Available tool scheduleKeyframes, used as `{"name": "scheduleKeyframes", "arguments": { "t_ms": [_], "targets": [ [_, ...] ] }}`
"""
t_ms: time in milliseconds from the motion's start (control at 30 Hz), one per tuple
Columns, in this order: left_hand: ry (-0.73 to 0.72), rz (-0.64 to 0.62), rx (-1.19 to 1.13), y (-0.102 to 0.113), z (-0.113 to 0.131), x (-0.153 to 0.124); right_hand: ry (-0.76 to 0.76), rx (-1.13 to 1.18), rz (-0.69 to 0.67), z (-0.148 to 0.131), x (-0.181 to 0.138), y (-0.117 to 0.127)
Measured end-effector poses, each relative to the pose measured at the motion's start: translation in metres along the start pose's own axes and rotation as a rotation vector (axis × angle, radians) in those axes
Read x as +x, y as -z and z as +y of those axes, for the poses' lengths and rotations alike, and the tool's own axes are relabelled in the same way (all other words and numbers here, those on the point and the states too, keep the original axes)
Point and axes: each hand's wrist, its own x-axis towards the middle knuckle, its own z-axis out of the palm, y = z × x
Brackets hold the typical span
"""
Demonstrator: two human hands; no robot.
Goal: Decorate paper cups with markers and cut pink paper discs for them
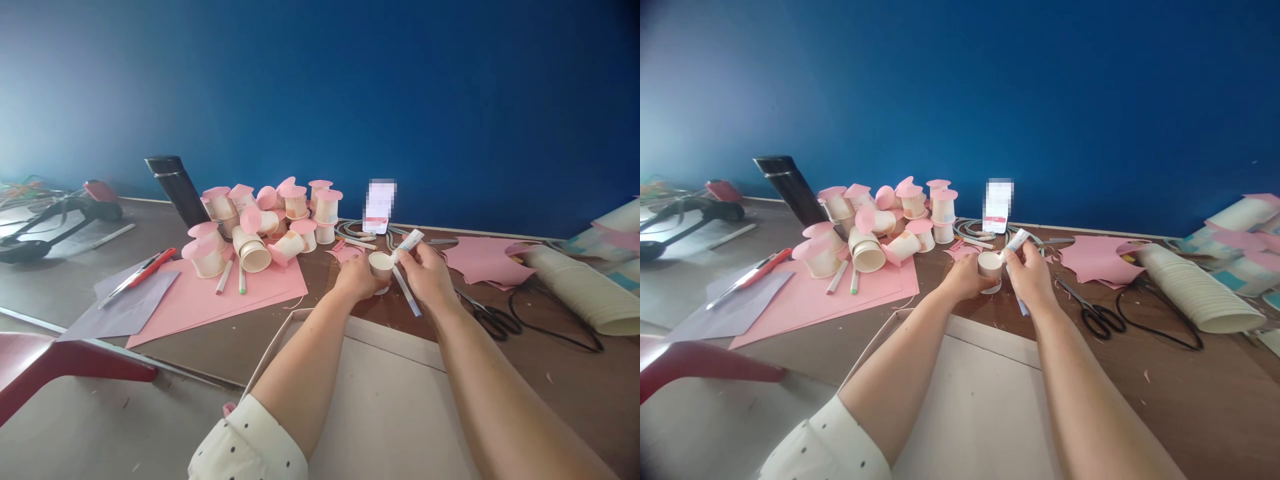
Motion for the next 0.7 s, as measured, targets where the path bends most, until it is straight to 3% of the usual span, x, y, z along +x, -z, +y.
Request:
{"name": "scheduleKeyframes", "arguments": {
  "t_ms": [367,700],
  "targets": [
    [0.011,0.005,0.046,0.001,0.002,-0.001,0.062,-0.101,0.128,-0.002,-0.007,-0.015],
    [0.013,-0.007,0.004,0.003,0.004,-0.004,-0.053,0.015,0.183,0.019,0.003,-0.016]
  ]
}}
